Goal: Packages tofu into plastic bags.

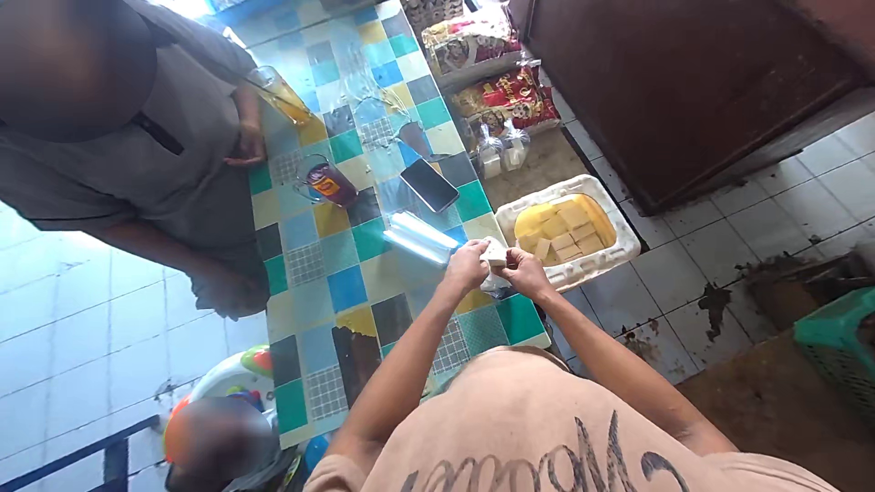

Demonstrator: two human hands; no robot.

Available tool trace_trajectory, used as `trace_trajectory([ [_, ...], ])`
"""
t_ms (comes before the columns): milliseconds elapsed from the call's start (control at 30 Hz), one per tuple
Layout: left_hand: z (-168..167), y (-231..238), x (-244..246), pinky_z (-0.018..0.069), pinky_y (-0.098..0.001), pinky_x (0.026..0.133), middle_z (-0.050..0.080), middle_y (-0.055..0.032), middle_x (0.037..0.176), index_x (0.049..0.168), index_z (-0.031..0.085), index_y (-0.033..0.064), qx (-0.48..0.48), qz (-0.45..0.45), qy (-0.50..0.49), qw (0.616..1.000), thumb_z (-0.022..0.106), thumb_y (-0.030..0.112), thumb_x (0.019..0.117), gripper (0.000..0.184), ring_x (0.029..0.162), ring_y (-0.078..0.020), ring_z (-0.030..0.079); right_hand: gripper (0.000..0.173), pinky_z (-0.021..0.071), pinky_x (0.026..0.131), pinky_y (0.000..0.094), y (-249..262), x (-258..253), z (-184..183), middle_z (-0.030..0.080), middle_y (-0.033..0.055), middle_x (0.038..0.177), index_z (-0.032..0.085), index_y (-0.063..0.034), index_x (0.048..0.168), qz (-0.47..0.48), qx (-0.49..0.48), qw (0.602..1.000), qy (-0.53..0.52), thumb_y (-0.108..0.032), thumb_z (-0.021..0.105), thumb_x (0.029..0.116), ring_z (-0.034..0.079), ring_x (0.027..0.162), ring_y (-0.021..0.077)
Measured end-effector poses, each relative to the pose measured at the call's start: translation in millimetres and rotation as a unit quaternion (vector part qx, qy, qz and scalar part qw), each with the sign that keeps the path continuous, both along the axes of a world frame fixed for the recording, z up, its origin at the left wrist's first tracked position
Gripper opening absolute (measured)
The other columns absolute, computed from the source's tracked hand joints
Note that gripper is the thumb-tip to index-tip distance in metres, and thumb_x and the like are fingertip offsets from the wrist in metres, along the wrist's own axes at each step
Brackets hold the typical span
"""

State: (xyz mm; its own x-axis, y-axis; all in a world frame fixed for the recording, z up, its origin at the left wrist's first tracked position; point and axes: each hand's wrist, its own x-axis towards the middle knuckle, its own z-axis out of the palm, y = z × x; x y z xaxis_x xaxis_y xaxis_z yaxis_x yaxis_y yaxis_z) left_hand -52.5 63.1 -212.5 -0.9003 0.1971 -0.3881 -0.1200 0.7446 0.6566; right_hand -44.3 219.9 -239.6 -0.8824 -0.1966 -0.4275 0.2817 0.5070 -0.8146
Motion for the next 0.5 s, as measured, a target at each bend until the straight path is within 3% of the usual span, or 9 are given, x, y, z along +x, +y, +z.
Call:
trace_trajectory([
  [100, -0.7, 3.0, 3.7, 0.045, -0.0597, 0.105, 0.052, -0.019, 0.15, 0.14, 0.059, 0.0005, 0.004, -0.003, 0.02, 1.0, 0.062, 0.001, 0.0945, 0.045, 0.13, -0.0392, 0.056, 0.03, 0.05, 0.098, 0.0613, -11.5, -8.7, 0.6, 0.07, 0.0274, 0.114, 0.068, 0.0038, 0.121, 0.061, 0.095, 0.994, -0.011, -0.014, 0.072, 0.0965, 0.067, 0.109, 0.0431],
  [200, -1.0, 6.3, 6.8, 0.0476, -0.0595, 0.102, 0.051, -0.0194, 0.15, 0.141, 0.059, 0.0021, 0.0, 0.002, 0.029, 1.0, 0.062, 0.001, 0.0945, 0.047, 0.127, -0.04, 0.059, 0.028, 0.0486, 0.095, 0.0657, -20.1, -17.4, 5.8, 0.068, 0.0303, 0.114, 0.069, 0.0049, 0.118, 0.043, 0.144, 0.989, -0.017, -0.014, 0.068, 0.0973, 0.065, 0.112, 0.0477],
  [367, 0.8, 6.9, 9.1, 0.0469, -0.0594, 0.103, 0.05, -0.0186, 0.152, 0.144, 0.055, 0.001, 0.006, -0.014, 0.019, 1.0, 0.06, -0.001, 0.0956, 0.049, 0.127, -0.04, 0.058, 0.047, 0.0449, 0.106, 0.0594, -34.4, -29.2, 28.5, 0.056, 0.0299, 0.139, 0.047, 0.0034, 0.142, 0.087, 0.183, 0.971, -0.126, -0.015, 0.062, 0.1014, 0.056, 0.13, 0.0438],
  [433, 0.4, 3.8, 9.7, 0.0454, -0.0582, 0.106, 0.05, -0.019, 0.151, 0.145, 0.054, 0.0006, 0.016, -0.011, 0.018, 1.0, 0.059, -0.002, 0.0957, 0.05, 0.13, -0.0391, 0.057, 0.045, 0.0464, 0.103, 0.06, -38.6, -26.4, 16.2, 0.058, 0.0326, 0.134, 0.051, 0.0067, 0.138, 0.079, 0.158, 0.98, -0.091, -0.011, 0.065, 0.0989, 0.058, 0.126, 0.0456],
  [500, 0.3, 0.7, 11.8, 0.043, -0.0571, 0.109, 0.051, -0.0215, 0.15, 0.145, 0.053, -0.0023, 0.037, 0.004, 0.019, 0.999, 0.058, -0.002, 0.0963, 0.049, 0.132, -0.0387, 0.054, 0.032, 0.0464, 0.102, 0.0615, -38.6, -23.4, 11.5, 0.063, 0.0329, 0.125, 0.062, 0.0093, 0.126, 0.108, 0.138, 0.984, -0.043, -0.006, 0.066, 0.0978, 0.061, 0.119, 0.0466],
])
